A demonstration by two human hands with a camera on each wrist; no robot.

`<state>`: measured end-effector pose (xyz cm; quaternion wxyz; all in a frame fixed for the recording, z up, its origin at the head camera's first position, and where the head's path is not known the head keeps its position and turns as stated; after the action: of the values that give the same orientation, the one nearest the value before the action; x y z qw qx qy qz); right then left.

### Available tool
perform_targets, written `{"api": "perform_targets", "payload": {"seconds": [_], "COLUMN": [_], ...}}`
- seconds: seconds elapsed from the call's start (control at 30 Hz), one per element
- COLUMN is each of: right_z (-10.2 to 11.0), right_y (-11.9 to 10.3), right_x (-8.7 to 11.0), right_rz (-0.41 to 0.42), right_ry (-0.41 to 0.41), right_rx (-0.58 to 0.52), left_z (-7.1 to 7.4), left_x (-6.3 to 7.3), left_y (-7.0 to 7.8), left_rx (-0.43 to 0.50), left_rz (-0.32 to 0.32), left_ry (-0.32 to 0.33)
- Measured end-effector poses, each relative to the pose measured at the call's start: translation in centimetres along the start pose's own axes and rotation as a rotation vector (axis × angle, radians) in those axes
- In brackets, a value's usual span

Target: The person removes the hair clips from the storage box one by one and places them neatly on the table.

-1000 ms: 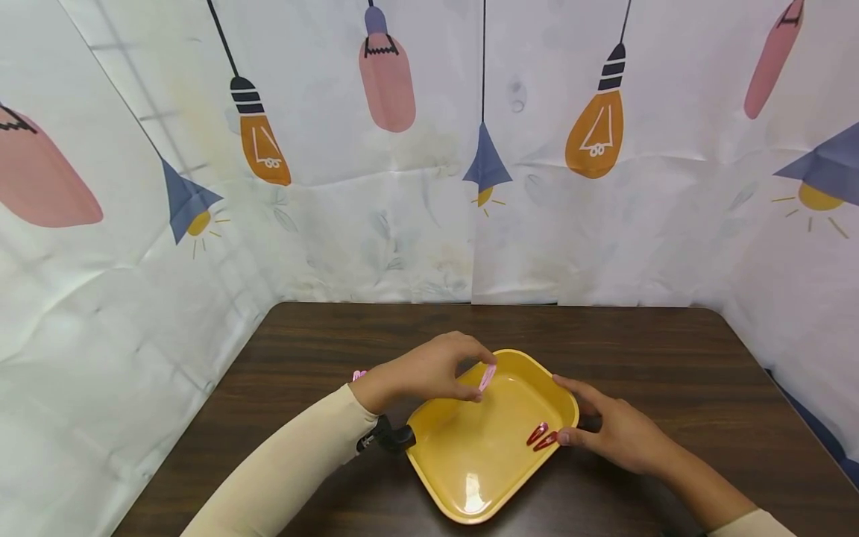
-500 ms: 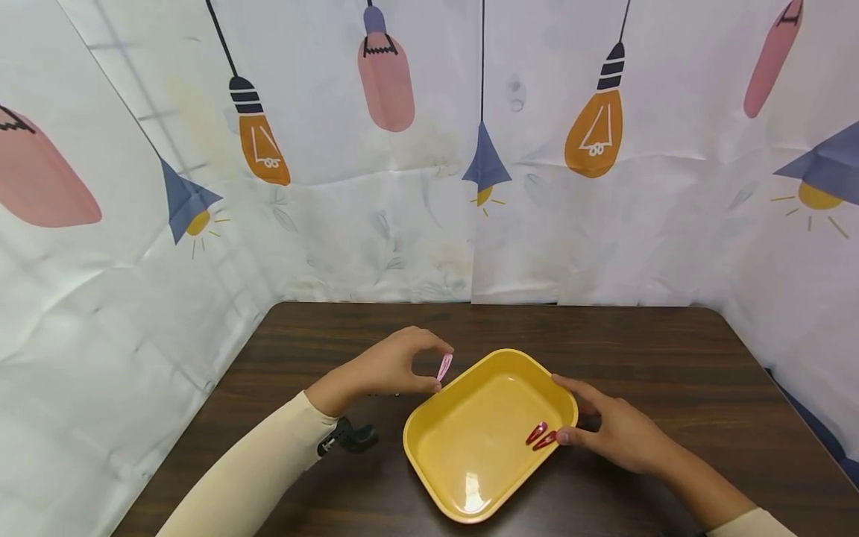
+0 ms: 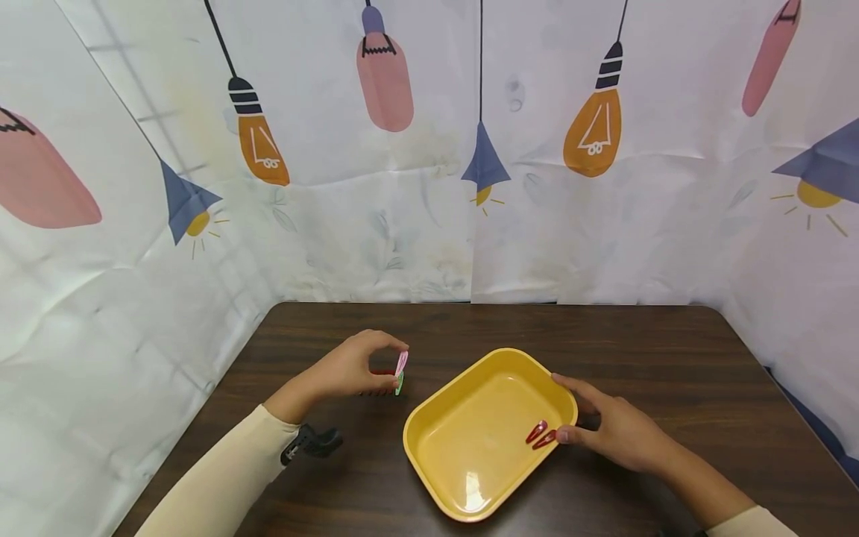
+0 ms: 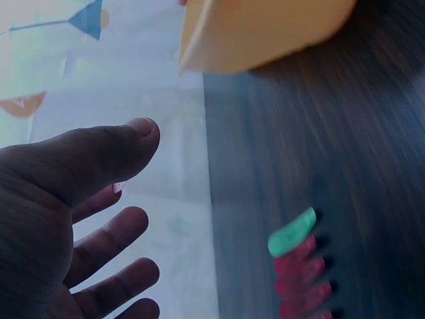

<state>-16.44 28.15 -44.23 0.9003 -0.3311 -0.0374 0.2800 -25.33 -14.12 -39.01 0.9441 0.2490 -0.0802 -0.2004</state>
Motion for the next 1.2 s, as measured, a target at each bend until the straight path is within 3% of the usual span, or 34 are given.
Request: {"api": "perform_targets", "payload": {"seconds": [0.47,0.7,1.2], "right_z": [0.0,0.0,0.0], "right_y": [0.0,0.1,0.2], "right_x": [-0.2,-0.1,0.0], "right_rz": [-0.01,-0.011,-0.008], "right_ry": [-0.003,-0.01,-0.006], "right_rx": [0.011,0.003,-0.001], "left_z": [0.5,0.2,-0.5], "left_x": [1.5,1.9,3.0], "left_y": [-4.3,-6.3,-9.7], "left_rx": [0.02,0.002,0.004], "left_rz": [0.092,0.078,0.112], "left_ry": [0.053,0.106,0.121]}}
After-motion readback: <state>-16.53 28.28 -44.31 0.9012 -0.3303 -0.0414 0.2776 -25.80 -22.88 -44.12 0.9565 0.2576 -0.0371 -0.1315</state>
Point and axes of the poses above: each hand's wrist, its own x-axis away from the middle knuckle, its own z-axis out of the back of the hand, y = z × x, the point moved 3 cm from there along -x, towards the middle knuckle, and after that the axes turned 13 degrees about z, right-handed, at the moved point
